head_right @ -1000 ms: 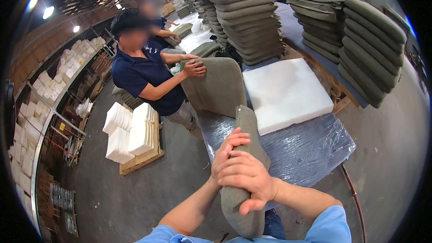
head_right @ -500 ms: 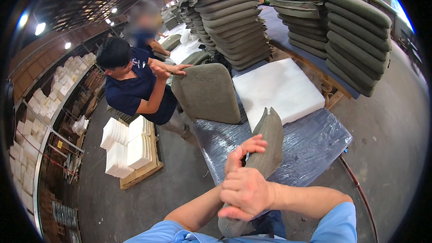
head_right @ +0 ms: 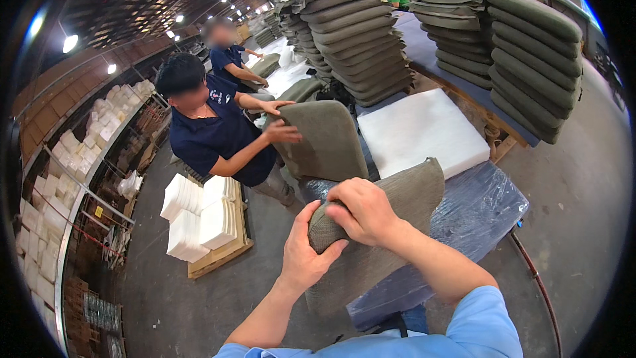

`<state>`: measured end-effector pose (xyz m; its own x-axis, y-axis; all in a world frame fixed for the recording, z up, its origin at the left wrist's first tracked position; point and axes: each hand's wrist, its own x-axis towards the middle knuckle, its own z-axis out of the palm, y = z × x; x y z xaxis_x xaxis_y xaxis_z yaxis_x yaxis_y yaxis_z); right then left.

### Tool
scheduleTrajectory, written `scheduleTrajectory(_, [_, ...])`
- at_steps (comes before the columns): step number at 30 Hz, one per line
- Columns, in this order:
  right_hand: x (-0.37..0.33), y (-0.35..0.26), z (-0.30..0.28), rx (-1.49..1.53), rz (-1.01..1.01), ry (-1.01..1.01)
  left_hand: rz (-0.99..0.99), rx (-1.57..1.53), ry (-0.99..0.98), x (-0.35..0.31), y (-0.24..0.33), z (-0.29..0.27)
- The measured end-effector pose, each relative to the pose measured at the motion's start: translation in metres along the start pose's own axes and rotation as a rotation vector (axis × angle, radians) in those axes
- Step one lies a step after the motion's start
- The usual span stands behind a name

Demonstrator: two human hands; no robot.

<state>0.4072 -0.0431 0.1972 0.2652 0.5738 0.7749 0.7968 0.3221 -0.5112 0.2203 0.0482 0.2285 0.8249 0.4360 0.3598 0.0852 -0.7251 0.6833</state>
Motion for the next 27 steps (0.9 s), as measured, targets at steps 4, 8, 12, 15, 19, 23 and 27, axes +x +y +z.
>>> scheduleTrajectory(4, [-0.015, 0.009, -0.014, -0.084, -0.259, -0.083, 0.242, 0.113, 0.060, -0.006, -0.015, -0.008])
scheduleTrajectory(8, [-0.020, 0.007, -0.027, -0.198, -0.273, -0.120, 0.287, 0.071, 0.031, -0.010, -0.024, -0.008])
scheduleTrajectory(12, [-0.026, 0.016, -0.027, -0.285, -0.283, -0.117, 0.301, 0.094, 0.024, -0.001, -0.021, -0.007])
scheduleTrajectory(15, [-0.026, 0.018, -0.021, -0.313, -0.291, -0.085, 0.305, 0.102, 0.051, 0.003, -0.026, -0.005])
scheduleTrajectory(19, [-0.025, 0.021, -0.021, -0.322, -0.264, -0.040, 0.304, 0.090, 0.127, 0.007, -0.022, 0.006])
scheduleTrajectory(23, [-0.024, 0.026, -0.024, -0.312, -0.277, -0.028, 0.307, 0.124, 0.175, 0.009, -0.012, 0.015])
scheduleTrajectory(27, [-0.023, 0.024, -0.026, -0.297, -0.276, -0.035, 0.272, 0.147, 0.170, 0.007, -0.009, 0.017])
